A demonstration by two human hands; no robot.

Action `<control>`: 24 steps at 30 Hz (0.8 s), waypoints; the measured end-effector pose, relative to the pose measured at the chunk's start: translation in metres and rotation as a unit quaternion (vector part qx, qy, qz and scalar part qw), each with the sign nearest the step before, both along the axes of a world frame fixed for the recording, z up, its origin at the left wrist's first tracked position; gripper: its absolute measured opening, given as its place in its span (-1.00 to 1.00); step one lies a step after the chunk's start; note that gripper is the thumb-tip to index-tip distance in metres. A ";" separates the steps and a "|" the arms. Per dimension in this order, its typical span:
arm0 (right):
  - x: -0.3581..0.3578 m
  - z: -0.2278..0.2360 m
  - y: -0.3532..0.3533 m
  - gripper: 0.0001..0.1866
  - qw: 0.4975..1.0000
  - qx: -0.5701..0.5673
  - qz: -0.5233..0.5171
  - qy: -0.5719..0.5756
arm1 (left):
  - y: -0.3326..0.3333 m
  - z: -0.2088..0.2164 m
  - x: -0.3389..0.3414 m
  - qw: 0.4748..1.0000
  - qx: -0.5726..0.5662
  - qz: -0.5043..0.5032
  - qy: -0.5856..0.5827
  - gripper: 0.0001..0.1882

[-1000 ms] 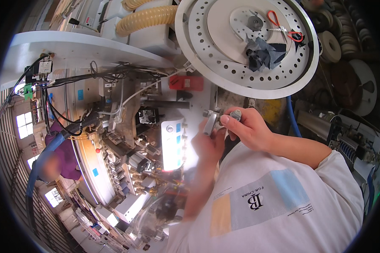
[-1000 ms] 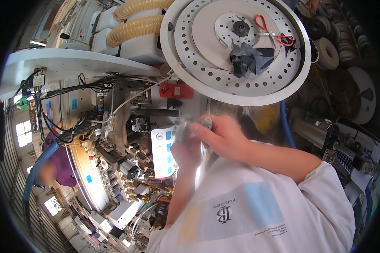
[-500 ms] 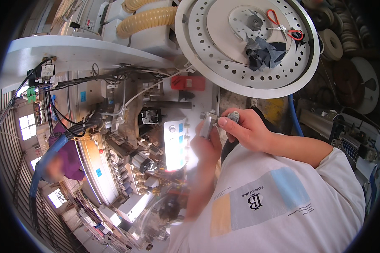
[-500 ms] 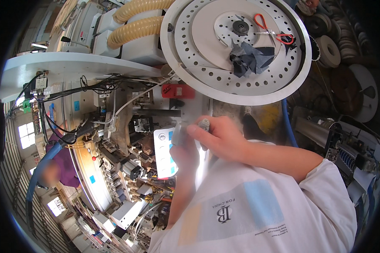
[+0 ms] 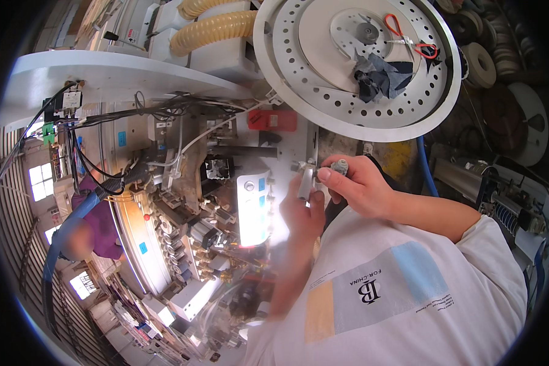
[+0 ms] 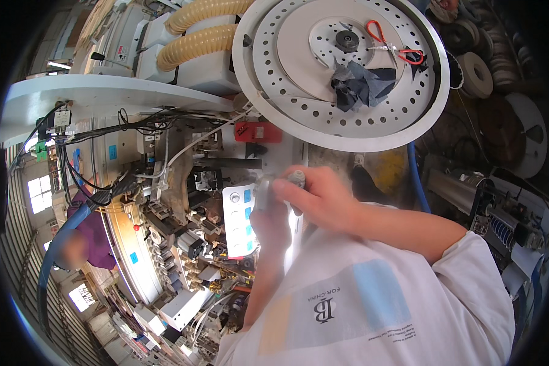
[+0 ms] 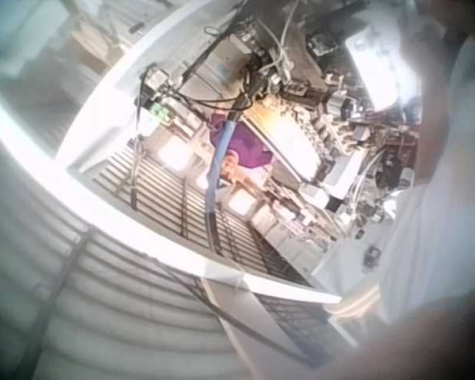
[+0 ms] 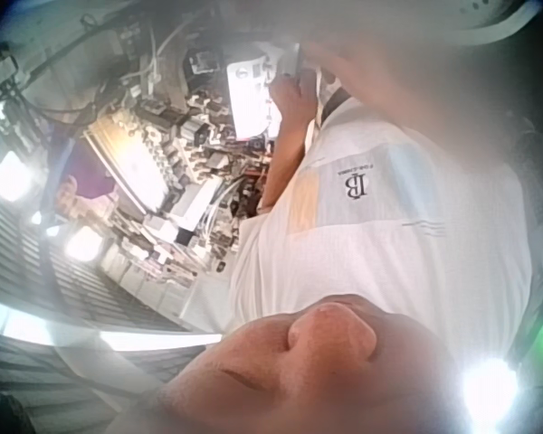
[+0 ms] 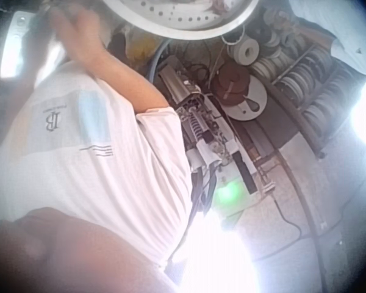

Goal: The person handles small metal components by hand, cleans them with a cloth, and uses an adjustable wrench to work on a circular part of an industrial machine.

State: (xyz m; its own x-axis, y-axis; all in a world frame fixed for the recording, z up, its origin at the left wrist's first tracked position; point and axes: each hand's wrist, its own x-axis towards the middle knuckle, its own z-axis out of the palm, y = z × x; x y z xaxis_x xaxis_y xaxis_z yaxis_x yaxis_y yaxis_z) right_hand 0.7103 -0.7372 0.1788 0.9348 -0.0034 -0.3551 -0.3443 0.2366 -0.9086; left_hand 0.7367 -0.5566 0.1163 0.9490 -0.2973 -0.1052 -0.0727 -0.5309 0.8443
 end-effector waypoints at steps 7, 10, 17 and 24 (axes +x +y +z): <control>-0.005 -0.002 -0.013 -0.72 0.998 -0.003 0.044 -0.045 | 0.009 0.003 -0.016 0.990 -0.102 -0.039 0.086 -0.13; -0.007 -0.002 -0.015 -0.73 0.997 0.017 0.057 -0.039 | 0.010 -0.003 -0.019 0.987 -0.127 -0.020 0.099 -0.05; -0.009 0.001 -0.014 -0.76 0.991 0.107 0.072 0.039 | 0.017 -0.008 -0.020 0.969 -0.212 0.003 0.127 -0.31; -0.014 -0.014 -0.023 -0.69 0.907 0.352 0.097 0.210 | 0.016 -0.030 -0.008 0.987 -0.112 -0.066 -0.091 -0.59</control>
